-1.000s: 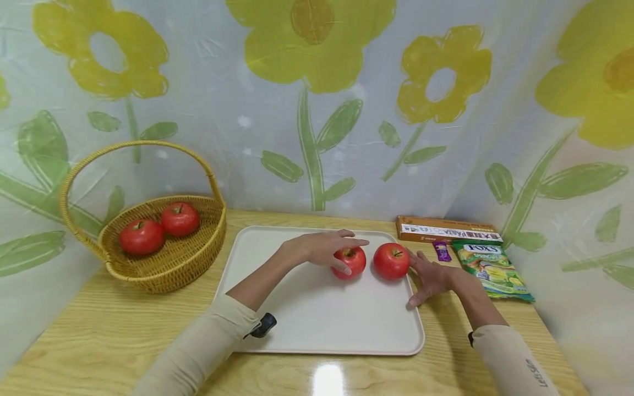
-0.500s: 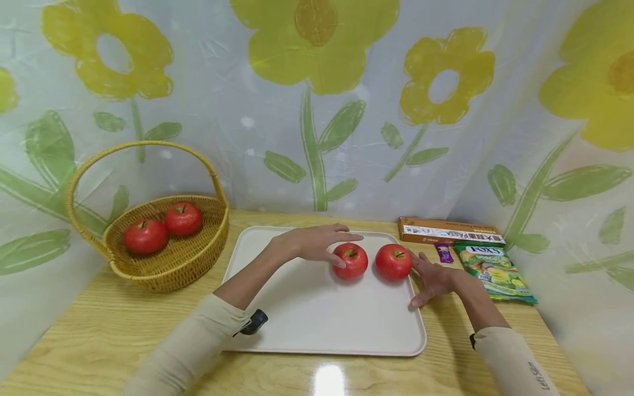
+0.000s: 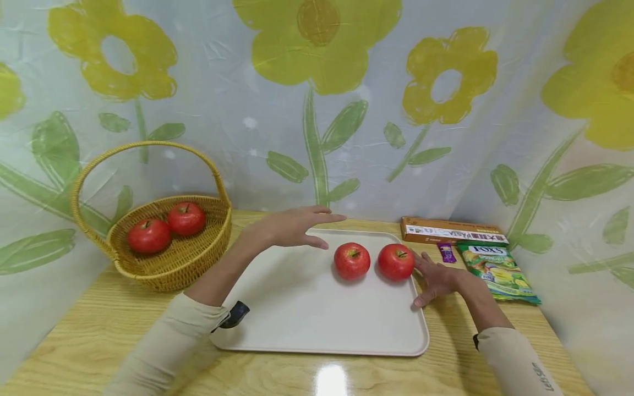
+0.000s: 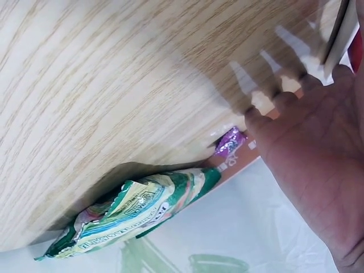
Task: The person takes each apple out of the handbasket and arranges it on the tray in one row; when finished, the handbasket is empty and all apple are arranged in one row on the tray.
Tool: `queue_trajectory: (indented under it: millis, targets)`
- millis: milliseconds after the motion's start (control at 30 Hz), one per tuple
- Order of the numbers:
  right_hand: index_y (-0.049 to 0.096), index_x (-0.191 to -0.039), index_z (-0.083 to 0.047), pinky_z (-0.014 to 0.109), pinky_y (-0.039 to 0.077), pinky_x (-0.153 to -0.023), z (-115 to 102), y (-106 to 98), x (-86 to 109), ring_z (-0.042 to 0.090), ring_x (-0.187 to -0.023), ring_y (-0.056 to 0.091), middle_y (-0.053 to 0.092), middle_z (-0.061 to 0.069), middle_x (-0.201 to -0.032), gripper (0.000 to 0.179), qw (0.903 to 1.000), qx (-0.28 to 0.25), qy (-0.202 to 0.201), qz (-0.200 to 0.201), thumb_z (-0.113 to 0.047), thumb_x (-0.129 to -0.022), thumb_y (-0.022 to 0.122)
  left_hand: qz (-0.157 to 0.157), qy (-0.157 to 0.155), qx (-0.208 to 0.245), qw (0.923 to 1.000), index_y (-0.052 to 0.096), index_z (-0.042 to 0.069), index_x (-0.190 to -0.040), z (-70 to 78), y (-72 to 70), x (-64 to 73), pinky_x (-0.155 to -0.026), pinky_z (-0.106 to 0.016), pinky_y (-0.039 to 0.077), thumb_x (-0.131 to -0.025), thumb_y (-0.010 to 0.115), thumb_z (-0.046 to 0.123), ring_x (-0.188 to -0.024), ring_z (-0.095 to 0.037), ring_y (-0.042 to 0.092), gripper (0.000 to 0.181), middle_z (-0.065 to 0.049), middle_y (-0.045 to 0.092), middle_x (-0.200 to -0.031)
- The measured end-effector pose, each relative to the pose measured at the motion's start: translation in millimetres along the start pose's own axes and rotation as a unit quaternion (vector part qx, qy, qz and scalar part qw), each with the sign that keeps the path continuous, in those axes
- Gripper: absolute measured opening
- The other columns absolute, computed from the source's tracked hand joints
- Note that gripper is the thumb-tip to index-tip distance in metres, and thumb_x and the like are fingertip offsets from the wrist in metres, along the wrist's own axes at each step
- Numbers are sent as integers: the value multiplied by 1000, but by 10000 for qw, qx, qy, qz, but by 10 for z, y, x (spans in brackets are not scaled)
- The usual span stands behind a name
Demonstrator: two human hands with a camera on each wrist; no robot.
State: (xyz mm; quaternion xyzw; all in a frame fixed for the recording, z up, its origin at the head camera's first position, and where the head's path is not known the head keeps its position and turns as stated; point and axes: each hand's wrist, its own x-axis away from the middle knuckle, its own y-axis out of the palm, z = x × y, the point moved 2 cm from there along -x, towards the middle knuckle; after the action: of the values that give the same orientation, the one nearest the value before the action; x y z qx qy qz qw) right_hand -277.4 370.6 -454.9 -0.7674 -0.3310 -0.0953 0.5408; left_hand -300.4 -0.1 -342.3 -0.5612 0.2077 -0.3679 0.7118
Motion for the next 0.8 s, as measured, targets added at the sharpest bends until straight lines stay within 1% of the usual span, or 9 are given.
queue_trajectory:
  millis: [233,333,433,500,600,667,733,800]
  targets:
    - [6,-164,5,84,9,-116,-1,1,-1,66,-152,-6,-5,44,-166,136,10000,-36,-21,8,-61,-75,86,268,-3,-157,9995,29,33,-166,44,-202,128,-126,-48,38,-101,67,44,-156,-29,40,76,-6,37,-170]
    - [5,-164,5,84,10,-117,0,12,-6,67,-152,-4,-4,44,-165,137,10000,-20,-22,15,-61,-75,86,364,-81,-238,9990,29,34,-166,57,-278,194,-123,-47,42,-100,67,44,-153,-28,43,76,-6,40,-168]
    - [5,-163,5,84,11,-116,0,13,-8,68,-151,-4,-5,45,-165,137,10000,-14,-30,18,-60,-75,86,489,-209,-471,9975,30,33,-165,46,-357,255,-119,-46,47,-100,68,44,-148,-28,50,77,-8,45,-164]
    - [4,-163,5,84,11,-116,-2,7,-12,68,-151,-4,-5,46,-164,137,10000,-10,-61,32,-60,-75,86,540,-331,-640,9959,31,32,-165,24,-421,300,-118,-47,48,-99,68,43,-145,-30,52,76,-10,46,-162]
    - [5,-163,5,84,12,-117,-2,-3,-8,67,-151,-5,-5,46,-164,136,9999,2,-98,40,-60,-75,85,510,-589,-787,9938,31,33,-165,-29,-527,366,-121,-51,45,-100,67,45,-149,-33,48,76,-13,43,-165]
    - [5,-164,5,84,12,-117,-5,-5,-4,67,-151,-4,-5,46,-165,136,9999,28,-121,48,-61,-76,85,465,-730,-736,9935,31,33,-165,-77,-595,416,-122,-53,42,-100,66,45,-153,-35,44,75,-14,39,-168]
    - [5,-164,5,84,12,-116,-4,-5,2,67,-151,-4,-4,46,-165,136,9999,32,-110,50,-61,-75,85,460,-793,-665,9936,31,32,-165,-134,-660,459,-124,-53,40,-101,66,43,-155,-35,40,75,-15,37,-169]
    - [5,-164,5,84,12,-116,-1,-6,8,68,-151,-4,-4,46,-164,136,9999,27,-111,68,-61,-75,85,516,-808,-634,9934,32,30,-165,-194,-722,501,-123,-52,41,-101,68,40,-154,-35,43,74,-14,39,-168]
